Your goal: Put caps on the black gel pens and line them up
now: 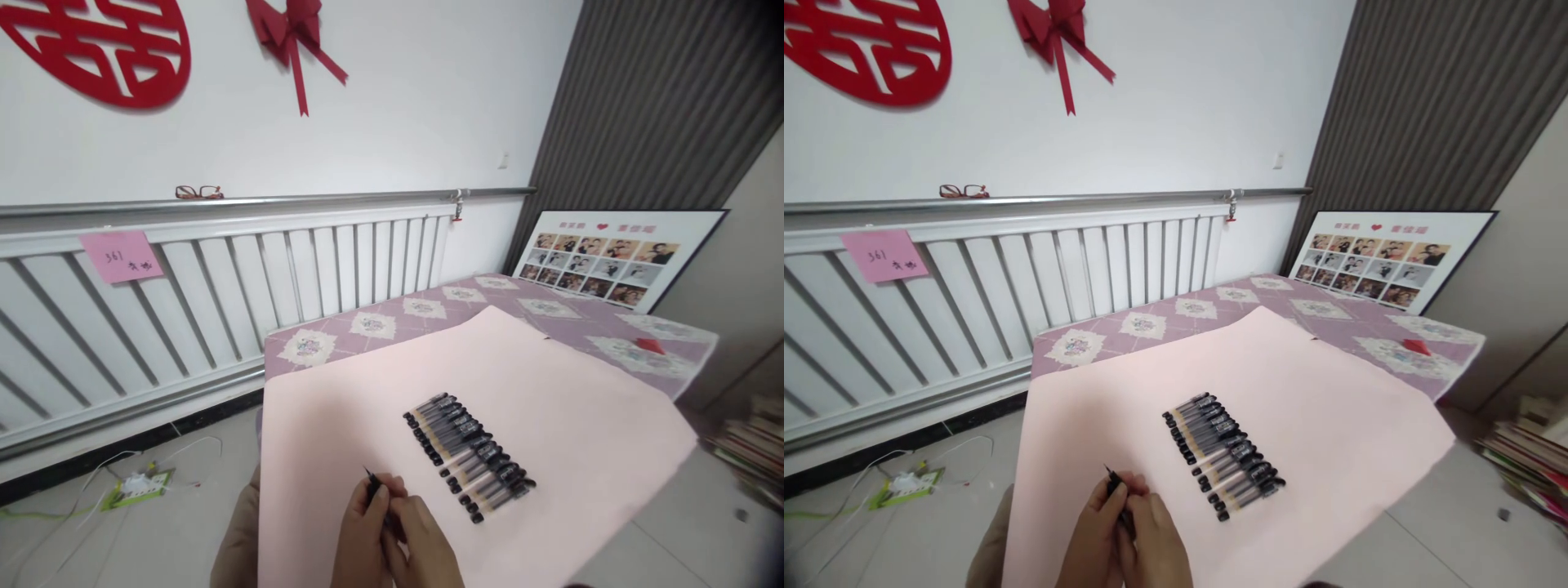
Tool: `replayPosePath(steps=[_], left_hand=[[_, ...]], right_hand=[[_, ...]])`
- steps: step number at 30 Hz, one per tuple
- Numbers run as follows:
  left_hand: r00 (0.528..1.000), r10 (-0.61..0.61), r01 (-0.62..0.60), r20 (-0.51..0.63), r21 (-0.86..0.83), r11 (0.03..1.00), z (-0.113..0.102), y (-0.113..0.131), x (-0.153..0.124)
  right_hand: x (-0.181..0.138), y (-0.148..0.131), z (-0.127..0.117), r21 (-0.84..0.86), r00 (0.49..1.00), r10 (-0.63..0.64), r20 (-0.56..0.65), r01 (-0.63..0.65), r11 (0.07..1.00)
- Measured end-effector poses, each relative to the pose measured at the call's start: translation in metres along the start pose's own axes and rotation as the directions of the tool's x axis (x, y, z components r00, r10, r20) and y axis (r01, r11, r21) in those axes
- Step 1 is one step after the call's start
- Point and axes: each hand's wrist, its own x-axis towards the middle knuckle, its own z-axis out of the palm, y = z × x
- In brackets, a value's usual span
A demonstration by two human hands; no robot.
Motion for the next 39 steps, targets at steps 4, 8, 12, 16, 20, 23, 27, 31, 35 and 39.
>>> replayPosePath(steps=[4,8,12,16,20,23,27,31,35,39], left_hand=[[1.0,0.016,-0.016,-0.014,0.017,1.0,-0.009,0.003,-0.008],[1.0,0.002,-0.002,0.008,0.011,1.0,-0.013,0.005,-0.012],[1.0,-0.001,0.0,0.01,0.034,0.999,-0.012,0.009,-0.014],[0.999,0.031,-0.028,-0.019,0.127,0.992,-0.006,0.021,-0.015],[1.0,0.013,-0.008,-0.02,0.203,0.979,-0.006,0.033,-0.013],[0.999,-0.05,0.046,0.007,0.284,0.958,-0.013,0.035,-0.012],[0.998,-0.05,0.055,-0.023,0.381,0.923,-0.03,0.038,-0.013],[0.997,-0.077,0.077,-0.018,0.446,0.892,-0.051,0.043,-0.019],[0.986,-0.165,0.143,0.002,0.488,0.861,-0.068,0.036,-0.023],[0.98,-0.198,0.167,-0.001,0.54,0.825,-0.074,0.027,-0.024]], right_hand=[[-0.006,-0.005,0.006,-0.136,0.999,-0.038,0.001,0.037,0.99],[-0.005,-0.014,0.0,-0.226,0.998,-0.055,0.036,0.062,0.972],[-0.009,-0.012,-0.002,-0.25,0.996,-0.077,0.05,0.087,0.964],[-0.022,0.002,-0.004,-0.121,0.996,-0.09,0.016,0.091,0.988],[-0.032,0.013,-0.016,0.124,0.997,0.059,0.045,-0.064,0.99],[-0.029,0.013,-0.029,0.353,0.966,0.219,0.14,-0.255,0.9],[-0.02,0.011,-0.042,0.627,0.875,0.464,0.137,-0.439,0.643],[-0.013,0.023,-0.048,0.727,0.788,0.6,0.139,-0.492,0.479],[0.001,0.043,-0.041,0.407,0.836,0.528,0.148,-0.538,0.738],[0.016,0.052,-0.027,-0.088,0.963,0.253,0.091,-0.245,0.966]])
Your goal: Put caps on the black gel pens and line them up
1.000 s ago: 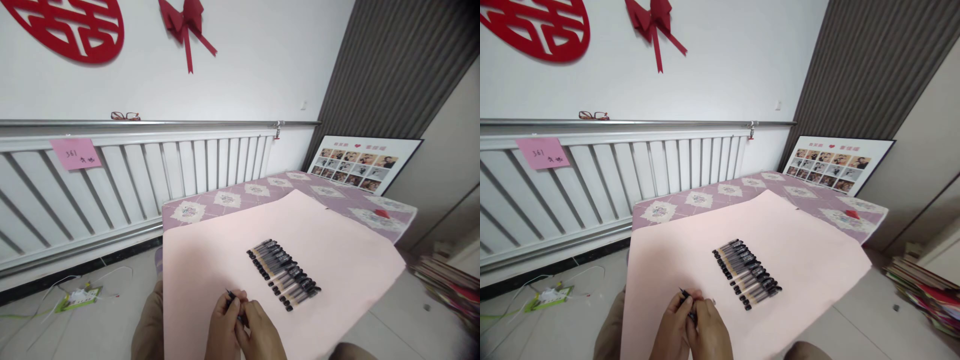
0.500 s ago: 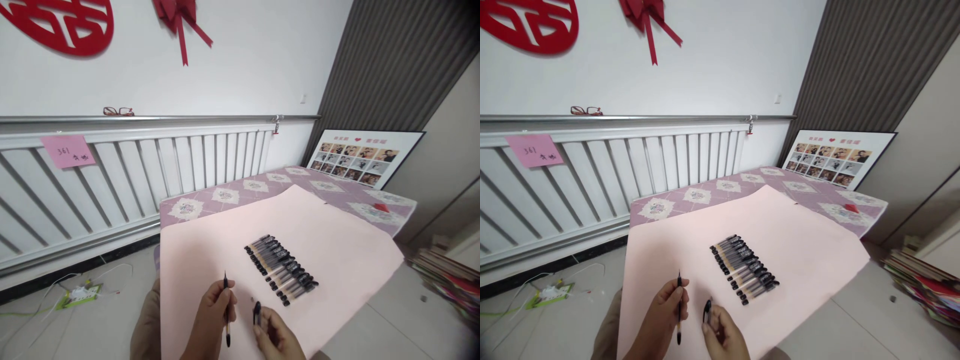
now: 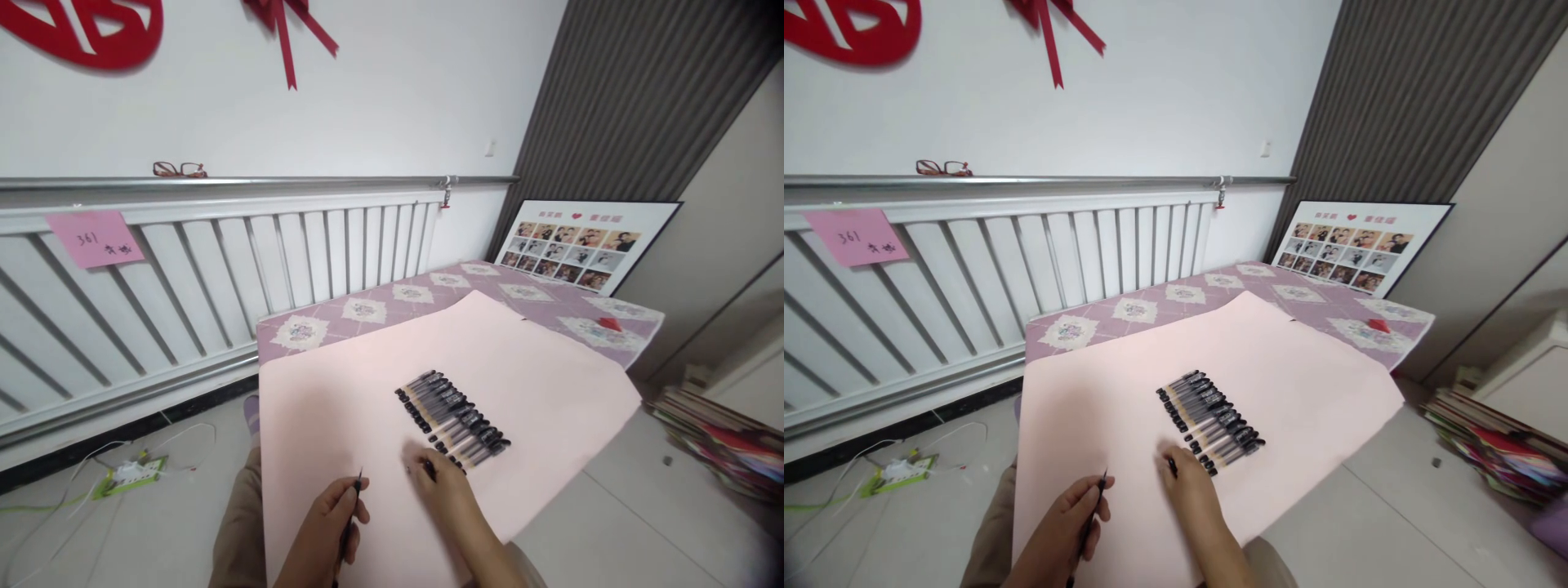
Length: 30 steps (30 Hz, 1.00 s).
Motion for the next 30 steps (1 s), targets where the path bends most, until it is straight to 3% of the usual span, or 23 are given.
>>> replayPosePath(steps=[5,11,13,14,16,19,25,30], left_hand=[[0.999,-0.024,0.018,0.045,0.123,0.992,0.002,-0.002,0.002],[0.997,0.043,-0.055,0.069,0.18,0.982,0.006,0.005,-0.005],[0.994,0.064,-0.081,0.086,0.224,0.971,0.007,0.01,-0.009],[0.993,0.071,-0.093,0.099,0.249,0.964,0.007,0.012,-0.011],[0.989,0.087,-0.121,0.123,0.305,0.945,0.008,0.016,-0.014],[0.98,0.125,-0.178,0.154,0.409,0.895,0.01,0.019,-0.017],[0.967,0.178,-0.251,0.182,0.569,0.783,0.016,0.02,-0.022],[0.959,0.196,-0.283,0.206,0.616,0.735,0.019,0.025,-0.027]], right_hand=[[0.006,0.0,0.017,-0.112,0.999,-0.026,0.032,0.029,0.993],[0.001,-0.009,0.014,-0.044,0.996,-0.061,0.057,0.064,0.997],[-0.005,-0.019,0.005,0.057,0.995,-0.065,0.07,0.061,0.997],[-0.009,-0.026,0.0,0.212,0.997,-0.006,0.083,-0.012,0.977],[-0.019,-0.04,-0.009,0.46,0.98,0.108,0.165,-0.173,0.871],[-0.033,-0.056,-0.016,0.603,0.967,0.135,0.216,-0.24,0.761],[-0.045,-0.058,-0.016,0.602,0.974,0.148,0.173,-0.224,0.766],[-0.045,-0.053,-0.017,0.523,0.975,0.056,0.215,-0.163,0.837]])
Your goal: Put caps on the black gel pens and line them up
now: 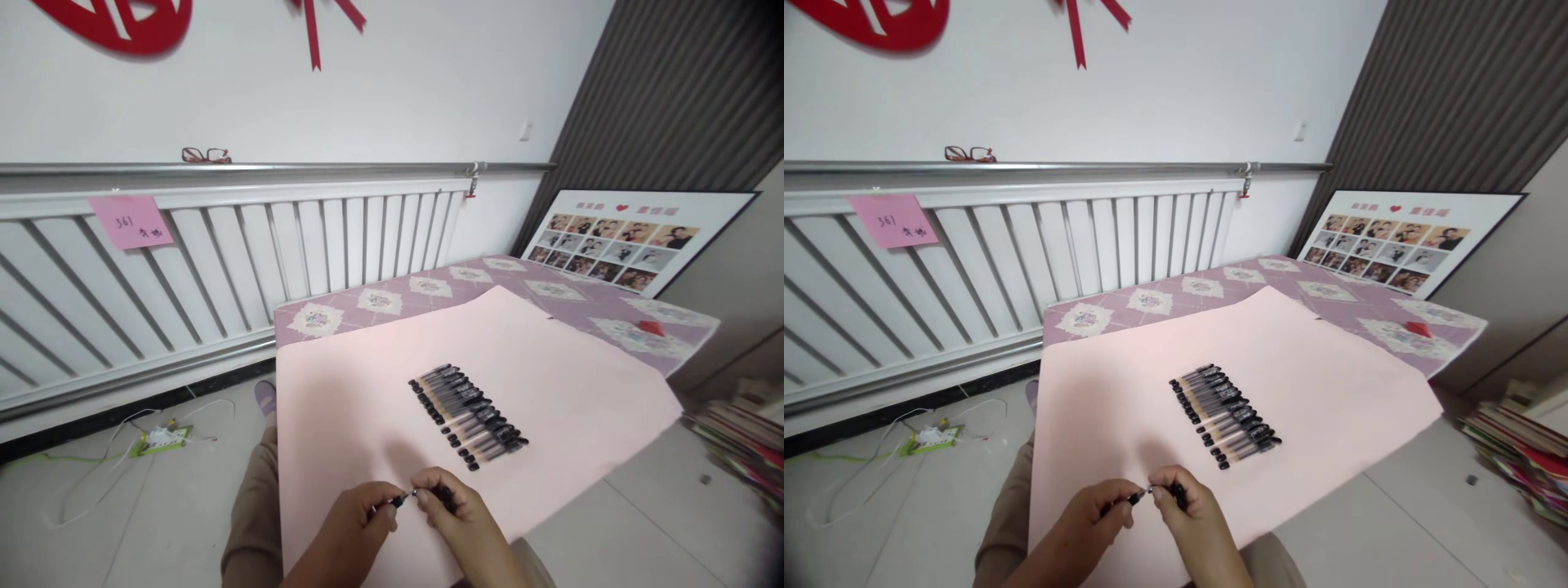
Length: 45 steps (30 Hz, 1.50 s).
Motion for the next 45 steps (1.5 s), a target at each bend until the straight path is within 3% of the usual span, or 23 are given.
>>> replayPosePath(steps=[10,29,45], left_hand=[[0.992,0.124,-0.117,-0.027,0.172,0.978,-0.003,0.005,-0.002],[0.987,0.143,-0.101,-0.068,0.42,0.902,-0.002,0.011,-0.003],[0.974,0.21,-0.138,-0.083,0.518,0.844,-0.001,0.012,0.001]], right_hand=[[-0.006,-0.016,-0.002,-0.181,0.985,-0.091,0.147,0.117,0.976],[-0.01,-0.021,0.0,-0.223,0.989,-0.11,0.098,0.13,0.966],[-0.009,-0.023,0.0,-0.228,0.985,-0.133,0.111,0.155,0.961]])
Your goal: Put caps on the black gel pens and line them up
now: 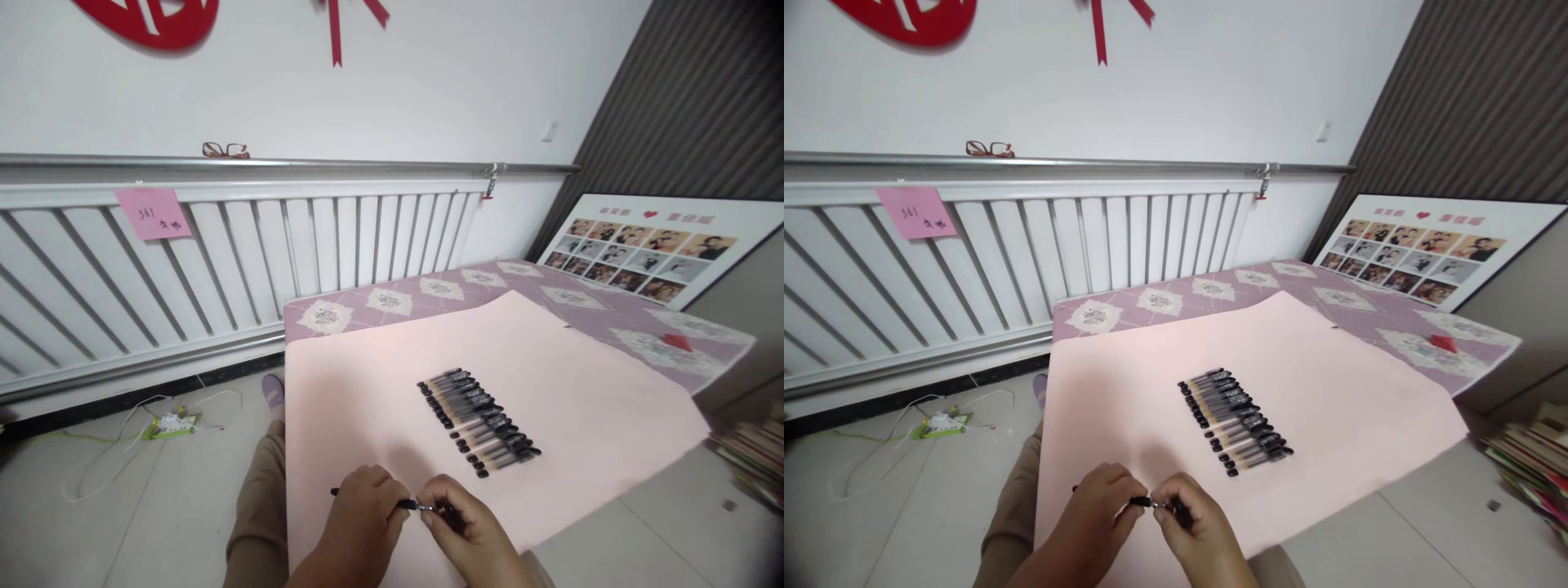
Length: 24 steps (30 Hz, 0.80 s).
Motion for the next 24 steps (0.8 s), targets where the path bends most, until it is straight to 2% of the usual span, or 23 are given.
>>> replayPosePath(steps=[6,16,20,24], left_hand=[[0.999,0.027,-0.025,-0.028,0.064,0.998,0.001,0.002,-0.001],[0.999,0.027,-0.023,-0.044,0.09,0.996,0.001,0.006,-0.001],[0.999,0.028,-0.026,-0.025,0.084,0.996,0.001,0.007,0.001],[1.0,0.013,-0.014,0.01,0.079,0.997,0.001,0.004,0.002]], right_hand=[[0.001,0.005,0.001,-0.022,1.0,-0.018,-0.005,0.018,1.0],[0.002,0.014,0.004,-0.144,0.992,-0.129,-0.015,0.125,0.982],[0.001,0.015,0.008,-0.176,0.989,-0.122,-0.081,0.106,0.979],[0.002,0.016,0.008,-0.133,0.992,-0.098,-0.084,0.086,0.987]])
